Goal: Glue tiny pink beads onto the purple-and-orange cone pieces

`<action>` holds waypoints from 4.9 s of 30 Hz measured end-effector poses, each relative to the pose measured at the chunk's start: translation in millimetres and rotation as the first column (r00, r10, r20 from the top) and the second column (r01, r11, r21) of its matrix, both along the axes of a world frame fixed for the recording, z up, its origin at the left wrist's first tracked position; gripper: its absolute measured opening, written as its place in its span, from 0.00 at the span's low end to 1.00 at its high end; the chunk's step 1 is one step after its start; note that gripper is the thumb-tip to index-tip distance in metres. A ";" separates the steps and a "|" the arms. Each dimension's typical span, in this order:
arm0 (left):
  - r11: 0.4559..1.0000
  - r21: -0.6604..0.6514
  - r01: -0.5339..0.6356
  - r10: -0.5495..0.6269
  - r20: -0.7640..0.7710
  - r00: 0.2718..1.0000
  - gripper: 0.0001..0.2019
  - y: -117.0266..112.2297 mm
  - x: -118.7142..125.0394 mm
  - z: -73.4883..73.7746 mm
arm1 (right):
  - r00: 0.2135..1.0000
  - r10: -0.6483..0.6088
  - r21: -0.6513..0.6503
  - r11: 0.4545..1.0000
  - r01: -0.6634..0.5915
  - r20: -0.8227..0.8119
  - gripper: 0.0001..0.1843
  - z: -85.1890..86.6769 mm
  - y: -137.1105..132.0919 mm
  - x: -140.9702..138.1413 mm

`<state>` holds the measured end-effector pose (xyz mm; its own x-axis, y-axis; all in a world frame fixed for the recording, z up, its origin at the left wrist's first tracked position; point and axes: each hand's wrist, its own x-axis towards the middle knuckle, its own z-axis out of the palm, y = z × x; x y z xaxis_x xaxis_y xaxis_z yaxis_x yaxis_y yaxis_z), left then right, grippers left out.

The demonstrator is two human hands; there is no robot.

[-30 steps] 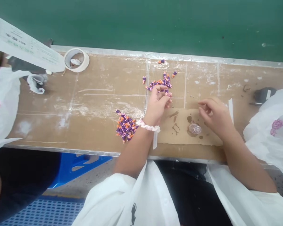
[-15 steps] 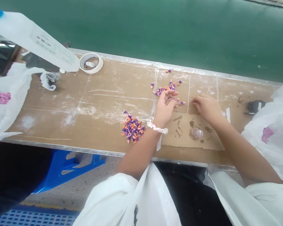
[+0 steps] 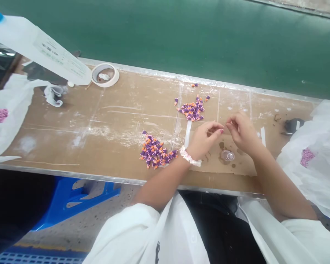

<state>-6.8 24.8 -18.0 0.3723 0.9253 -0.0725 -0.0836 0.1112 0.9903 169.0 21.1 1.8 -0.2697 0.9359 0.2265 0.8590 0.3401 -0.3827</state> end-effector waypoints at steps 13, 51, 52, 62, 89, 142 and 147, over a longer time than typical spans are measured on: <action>0.961 -0.183 0.208 -0.196 0.080 0.977 0.14 -11.8 5.8 -1.1 | 0.951 0.183 0.044 0.983 -0.178 -0.248 0.07 5.0 -44.1 8.8; 0.703 0.645 0.298 0.090 -0.497 0.863 0.13 -26.1 -1.1 20.6 | 0.749 0.049 -0.035 0.995 -0.095 -0.661 0.15 25.3 -62.1 12.3; 0.699 0.632 0.335 0.124 -0.569 0.813 0.13 -29.1 -6.5 23.2 | 0.767 0.047 -0.042 0.994 -0.096 -0.639 0.15 25.2 -62.9 14.7; 0.896 0.264 0.356 0.232 -0.964 0.131 0.05 -57.1 -110.8 22.1 | 0.987 0.071 0.044 0.997 -0.065 -0.143 0.09 21.7 -73.2 13.4; 0.793 0.254 0.554 0.323 -0.946 -0.028 0.12 -17.8 -91.7 -18.0 | 0.855 0.178 -0.020 0.976 -0.215 -0.487 0.13 32.3 -69.8 16.2; 0.816 -0.466 0.342 0.008 0.601 0.799 0.14 -31.0 19.1 19.1 | 0.636 -0.172 -0.082 0.982 0.168 -0.752 0.15 26.9 -74.6 -12.8; 0.806 -0.466 0.364 0.008 0.625 0.781 0.17 -37.6 24.8 21.0 | 0.671 -0.150 -0.008 0.978 0.210 -0.726 0.15 28.5 -78.7 -19.8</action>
<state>18.0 -12.9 3.0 0.6647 0.7062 -0.2437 -0.5272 0.6746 0.5168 149.3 -57.7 30.4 0.1772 0.9220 0.3443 0.3758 0.2600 -0.8895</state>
